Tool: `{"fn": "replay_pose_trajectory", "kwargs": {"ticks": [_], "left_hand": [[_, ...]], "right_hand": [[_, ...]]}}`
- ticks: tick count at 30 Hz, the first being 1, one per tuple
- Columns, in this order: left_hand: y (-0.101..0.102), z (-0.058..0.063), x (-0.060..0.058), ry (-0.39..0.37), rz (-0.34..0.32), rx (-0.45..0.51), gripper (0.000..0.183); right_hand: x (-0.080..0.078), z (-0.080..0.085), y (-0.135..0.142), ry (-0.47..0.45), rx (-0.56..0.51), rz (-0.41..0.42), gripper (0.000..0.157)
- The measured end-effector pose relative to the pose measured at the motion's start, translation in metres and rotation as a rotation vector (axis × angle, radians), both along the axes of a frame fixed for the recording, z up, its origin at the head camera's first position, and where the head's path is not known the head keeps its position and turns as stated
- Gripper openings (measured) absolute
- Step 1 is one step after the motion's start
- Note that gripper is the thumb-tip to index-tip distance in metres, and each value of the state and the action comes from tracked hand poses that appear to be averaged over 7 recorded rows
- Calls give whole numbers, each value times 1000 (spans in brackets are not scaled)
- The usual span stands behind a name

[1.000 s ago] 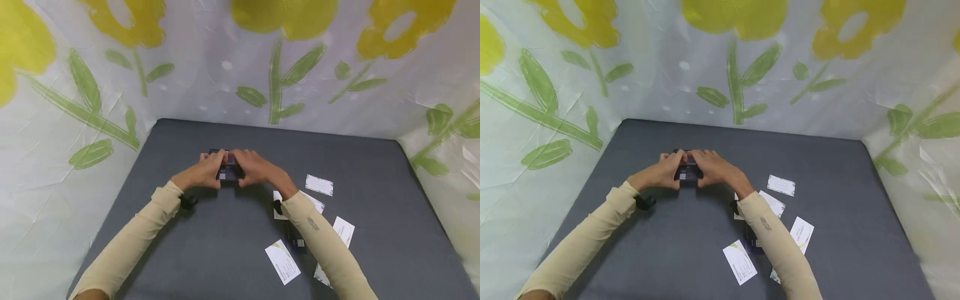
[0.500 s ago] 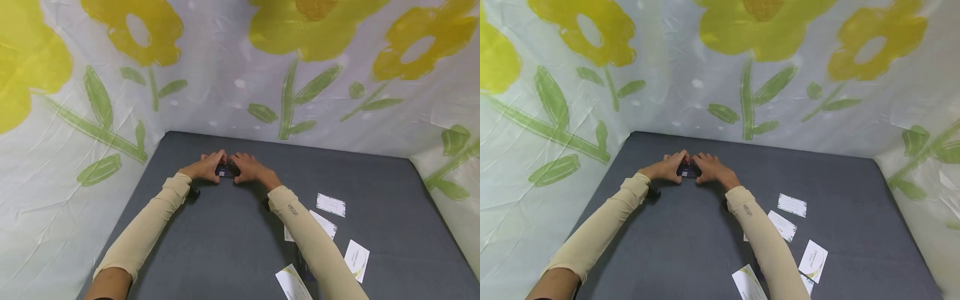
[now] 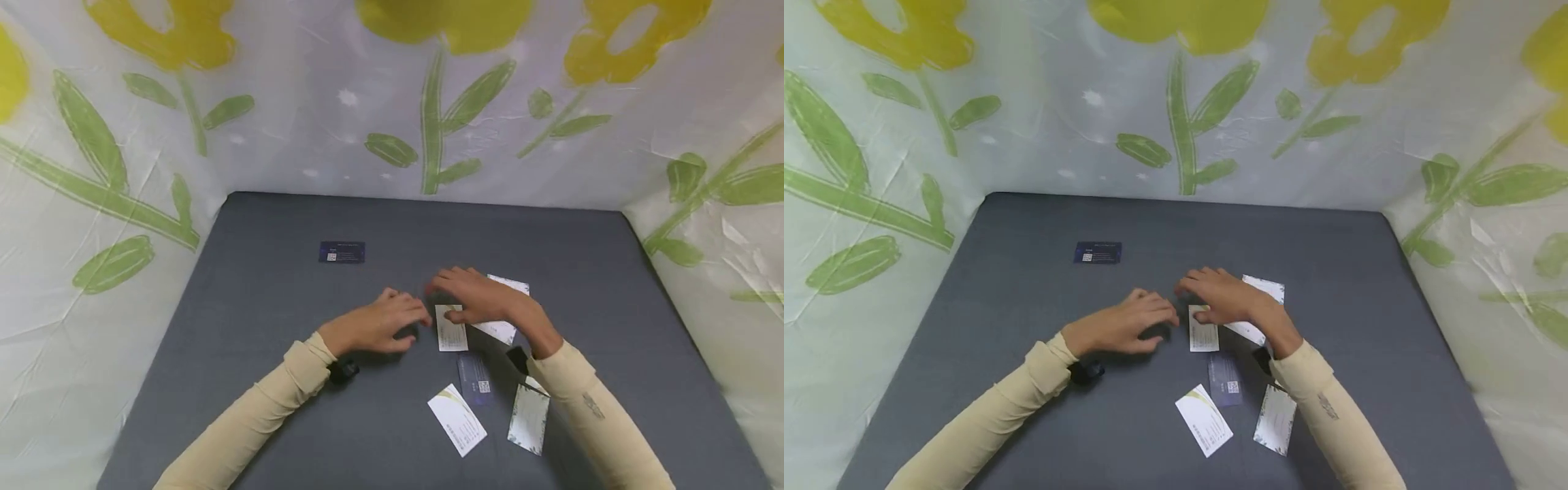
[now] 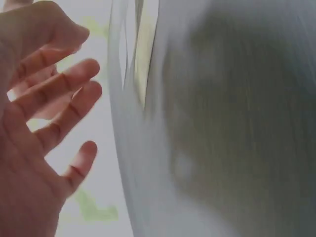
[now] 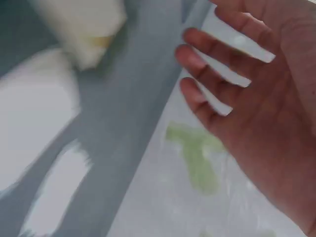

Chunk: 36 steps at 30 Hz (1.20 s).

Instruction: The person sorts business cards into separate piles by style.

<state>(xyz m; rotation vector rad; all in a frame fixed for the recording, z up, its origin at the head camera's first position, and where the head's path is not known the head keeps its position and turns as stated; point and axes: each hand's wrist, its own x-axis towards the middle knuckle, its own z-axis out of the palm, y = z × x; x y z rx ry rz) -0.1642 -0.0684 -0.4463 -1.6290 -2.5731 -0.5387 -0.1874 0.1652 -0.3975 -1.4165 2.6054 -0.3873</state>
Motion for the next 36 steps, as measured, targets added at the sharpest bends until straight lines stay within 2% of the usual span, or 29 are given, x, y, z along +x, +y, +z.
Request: {"fn": "replay_pose_trajectory", "kwargs": {"ticks": [2, 5, 6, 9, 12, 15, 17, 21, 24, 26, 28, 30, 31, 33, 36], "left_hand": [[29, -4, 7, 68, -83, -36, 28], [63, -10, 7, 139, -129, -99, 34], [72, -11, 5, 148, -138, -127, 39], [84, -10, -8, 106, -190, -211, 57], [94, -10, -15, 42, -255, -287, 70], [101, -11, -16, 19, -299, -319, 74], [106, -13, -15, 46, -321, -313, 73], [116, -15, -12, 175, -351, -243, 72], [109, -10, -9, 247, -263, -159, 72], [95, -2, -8, 259, -168, -89, 72], [73, 10, -10, 266, -59, -14, 70], [43, 22, -15, 281, 59, 50, 70], [26, 26, -19, 290, 118, 72, 70], [-1, 29, -35, 311, 206, 98, 68], [-33, 19, -68, 285, 339, 94, 65]], "right_hand": [[34, -6, 23, 58, -13, -102, 40], [86, -24, 35, 193, -62, -358, 38], [102, -31, 34, 236, -65, -454, 40], [130, -55, 18, 331, -37, -666, 53], [143, -72, 5, 385, 39, -780, 64], [145, -80, 0, 397, 63, -844, 66], [145, -79, 0, 378, 50, -876, 67], [146, -72, 15, 352, -14, -896, 67], [137, -56, 30, 363, -102, -796, 60], [123, -41, 38, 382, -153, -669, 55], [100, -26, 37, 382, -202, -521, 52], [69, -14, 25, 365, -232, -362, 52], [51, -10, 15, 356, -239, -294, 53], [17, -6, -4, 333, -237, -223, 54], [-33, -12, -34, 282, -221, -166, 54]]}}
